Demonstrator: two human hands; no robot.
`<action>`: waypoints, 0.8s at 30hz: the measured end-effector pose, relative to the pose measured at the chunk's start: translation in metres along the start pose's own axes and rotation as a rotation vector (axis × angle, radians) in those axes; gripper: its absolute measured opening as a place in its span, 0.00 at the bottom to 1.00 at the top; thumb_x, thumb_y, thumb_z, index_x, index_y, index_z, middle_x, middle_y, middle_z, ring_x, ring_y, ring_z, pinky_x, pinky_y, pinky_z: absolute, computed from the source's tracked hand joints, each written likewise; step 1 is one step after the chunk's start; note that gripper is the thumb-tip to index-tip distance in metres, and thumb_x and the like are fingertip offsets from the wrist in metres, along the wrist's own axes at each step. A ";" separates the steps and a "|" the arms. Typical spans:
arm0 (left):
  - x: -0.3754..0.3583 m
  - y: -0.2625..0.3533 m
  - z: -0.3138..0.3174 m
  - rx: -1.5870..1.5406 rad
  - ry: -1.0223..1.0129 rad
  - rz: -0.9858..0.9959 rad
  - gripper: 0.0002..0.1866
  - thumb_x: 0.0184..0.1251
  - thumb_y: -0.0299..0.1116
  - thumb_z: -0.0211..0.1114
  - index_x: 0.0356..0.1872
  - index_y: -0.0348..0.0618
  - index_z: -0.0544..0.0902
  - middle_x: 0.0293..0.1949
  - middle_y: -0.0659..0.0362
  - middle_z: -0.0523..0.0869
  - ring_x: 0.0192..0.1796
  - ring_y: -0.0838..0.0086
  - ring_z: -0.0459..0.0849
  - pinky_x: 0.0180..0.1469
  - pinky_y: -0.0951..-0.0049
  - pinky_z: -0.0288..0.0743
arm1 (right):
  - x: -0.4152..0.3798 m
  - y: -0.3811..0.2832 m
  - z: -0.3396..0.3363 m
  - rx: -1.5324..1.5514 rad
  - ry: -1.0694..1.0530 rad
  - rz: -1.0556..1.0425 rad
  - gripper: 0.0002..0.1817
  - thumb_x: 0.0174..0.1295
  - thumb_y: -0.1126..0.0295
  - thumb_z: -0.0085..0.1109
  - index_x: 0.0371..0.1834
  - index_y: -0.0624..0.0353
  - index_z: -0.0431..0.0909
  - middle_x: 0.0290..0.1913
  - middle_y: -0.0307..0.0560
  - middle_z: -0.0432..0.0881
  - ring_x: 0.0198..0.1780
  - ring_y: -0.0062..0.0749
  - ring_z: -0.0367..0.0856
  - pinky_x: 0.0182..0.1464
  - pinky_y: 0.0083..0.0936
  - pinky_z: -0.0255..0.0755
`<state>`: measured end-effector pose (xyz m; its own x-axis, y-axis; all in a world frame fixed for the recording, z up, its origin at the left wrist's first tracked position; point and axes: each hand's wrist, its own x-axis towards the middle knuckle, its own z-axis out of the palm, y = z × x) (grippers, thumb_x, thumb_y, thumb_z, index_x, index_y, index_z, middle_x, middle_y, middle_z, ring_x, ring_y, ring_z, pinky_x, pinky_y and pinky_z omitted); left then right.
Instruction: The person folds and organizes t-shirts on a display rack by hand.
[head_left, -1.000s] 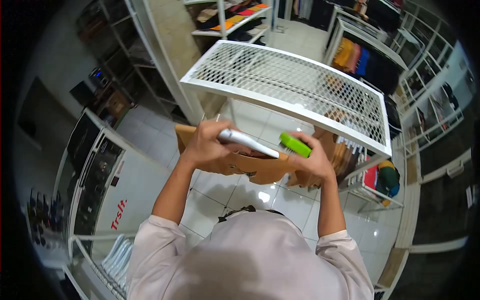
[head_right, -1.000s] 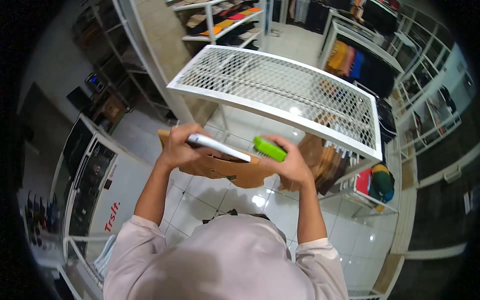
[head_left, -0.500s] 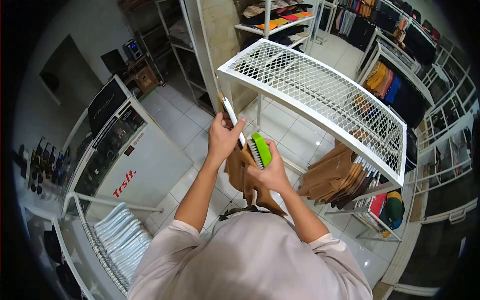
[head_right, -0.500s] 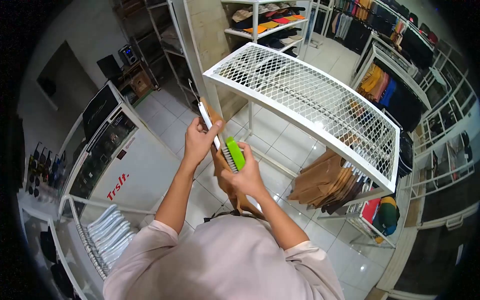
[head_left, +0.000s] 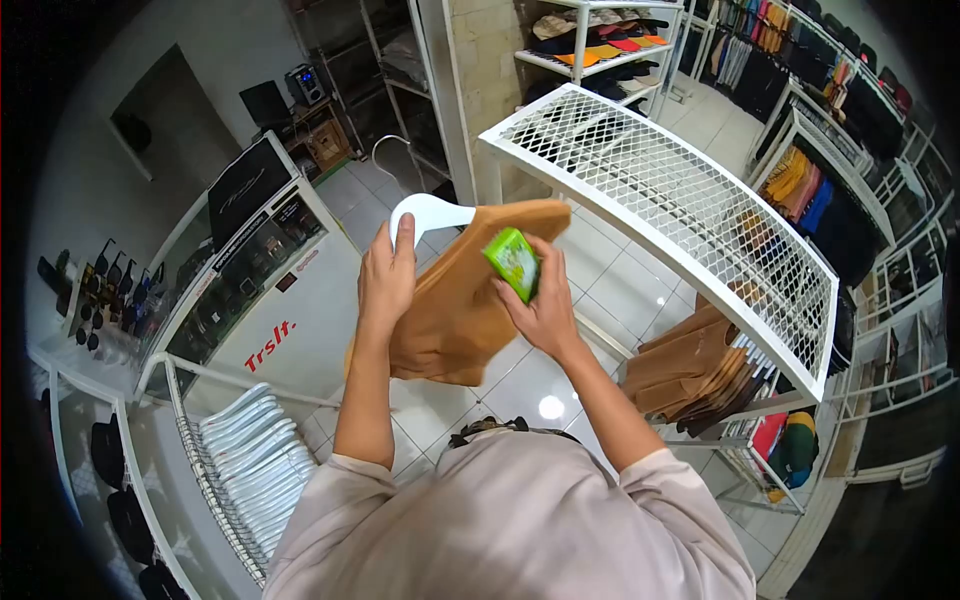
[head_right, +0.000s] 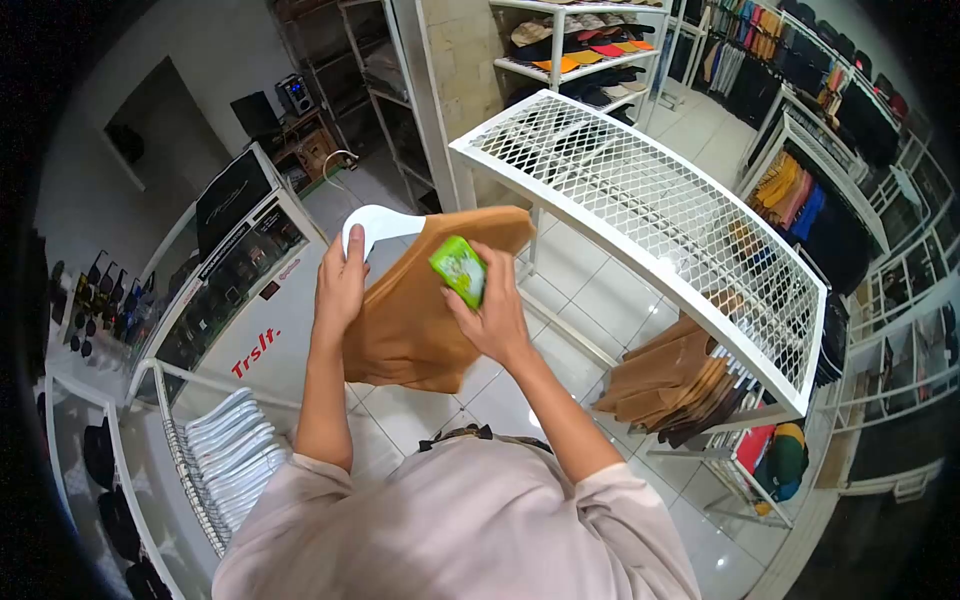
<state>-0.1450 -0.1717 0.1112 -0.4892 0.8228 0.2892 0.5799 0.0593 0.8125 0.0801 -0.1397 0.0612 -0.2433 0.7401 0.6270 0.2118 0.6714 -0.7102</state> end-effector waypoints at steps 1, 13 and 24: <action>-0.003 0.009 -0.002 -0.003 -0.008 0.005 0.30 0.84 0.57 0.48 0.46 0.33 0.81 0.31 0.48 0.86 0.35 0.56 0.85 0.45 0.54 0.75 | 0.010 0.001 0.001 -0.085 0.090 -0.159 0.37 0.60 0.71 0.71 0.72 0.60 0.64 0.61 0.64 0.75 0.62 0.61 0.75 0.62 0.48 0.73; -0.006 -0.004 -0.012 -0.200 -0.155 -0.120 0.34 0.83 0.61 0.48 0.54 0.33 0.82 0.34 0.54 0.83 0.34 0.69 0.81 0.45 0.66 0.81 | -0.006 0.048 -0.041 -0.388 0.514 0.155 0.40 0.63 0.65 0.70 0.76 0.65 0.61 0.63 0.68 0.68 0.62 0.63 0.70 0.66 0.50 0.67; -0.009 0.014 0.020 -0.156 -0.228 -0.010 0.35 0.83 0.62 0.47 0.56 0.35 0.83 0.37 0.49 0.88 0.35 0.64 0.85 0.44 0.64 0.81 | -0.029 0.077 -0.082 -0.460 0.614 0.365 0.39 0.67 0.61 0.69 0.76 0.65 0.61 0.60 0.66 0.71 0.63 0.62 0.71 0.64 0.50 0.69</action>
<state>-0.1190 -0.1670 0.1096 -0.3250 0.9297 0.1731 0.4599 -0.0046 0.8880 0.1812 -0.1064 0.0147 0.4433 0.7147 0.5409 0.5735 0.2376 -0.7840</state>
